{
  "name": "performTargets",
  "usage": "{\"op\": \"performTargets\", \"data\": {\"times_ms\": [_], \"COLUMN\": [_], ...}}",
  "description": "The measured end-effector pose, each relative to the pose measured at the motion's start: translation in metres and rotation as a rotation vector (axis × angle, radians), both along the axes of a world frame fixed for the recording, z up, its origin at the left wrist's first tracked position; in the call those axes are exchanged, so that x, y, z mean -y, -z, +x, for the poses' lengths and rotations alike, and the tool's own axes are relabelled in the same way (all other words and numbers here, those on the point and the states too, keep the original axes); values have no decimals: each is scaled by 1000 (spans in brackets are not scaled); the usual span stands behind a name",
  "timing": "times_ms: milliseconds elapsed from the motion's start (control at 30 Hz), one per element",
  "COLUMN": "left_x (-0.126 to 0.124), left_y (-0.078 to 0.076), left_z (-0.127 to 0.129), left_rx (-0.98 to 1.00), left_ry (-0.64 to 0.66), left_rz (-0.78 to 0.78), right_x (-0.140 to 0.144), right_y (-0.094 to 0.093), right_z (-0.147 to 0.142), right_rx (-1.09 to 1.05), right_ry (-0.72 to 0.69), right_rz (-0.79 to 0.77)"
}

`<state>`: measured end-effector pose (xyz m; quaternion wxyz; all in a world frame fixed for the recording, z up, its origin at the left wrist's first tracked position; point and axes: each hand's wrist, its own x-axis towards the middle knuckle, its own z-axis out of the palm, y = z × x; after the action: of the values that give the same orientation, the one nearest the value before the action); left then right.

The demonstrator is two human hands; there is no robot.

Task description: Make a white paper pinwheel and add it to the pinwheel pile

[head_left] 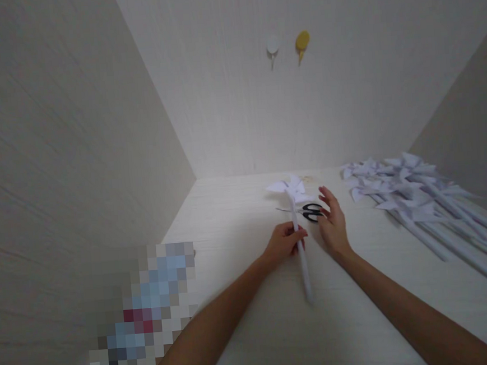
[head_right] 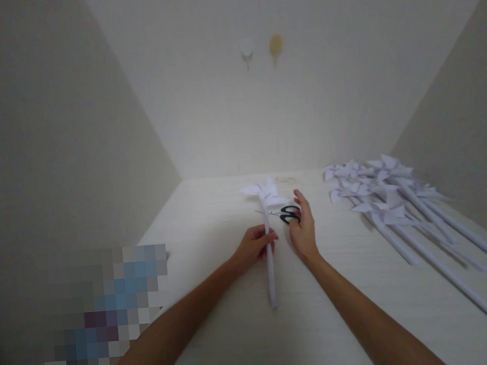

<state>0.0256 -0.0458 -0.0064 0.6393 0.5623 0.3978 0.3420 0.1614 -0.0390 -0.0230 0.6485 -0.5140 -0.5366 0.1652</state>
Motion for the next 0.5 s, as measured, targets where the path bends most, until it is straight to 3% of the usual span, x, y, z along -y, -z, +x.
{"op": "performTargets", "data": {"times_ms": [100,200,333,500], "left_x": [0,0,0,1], "left_y": [0,0,-1,-2], "left_z": [-1,-1,0,0], "left_rx": [0,13,63,97], "left_ry": [3,-22,-45,-44], "left_rz": [-17,-33,-33,9], "right_x": [-4,-3,5,14], "right_y": [5,6,-1,-8], "right_z": [1,0,-3,-12], "right_rx": [55,95,192,363], "right_ry": [-88,-74,-45,-161], "right_rz": [-15,18,74,174]}}
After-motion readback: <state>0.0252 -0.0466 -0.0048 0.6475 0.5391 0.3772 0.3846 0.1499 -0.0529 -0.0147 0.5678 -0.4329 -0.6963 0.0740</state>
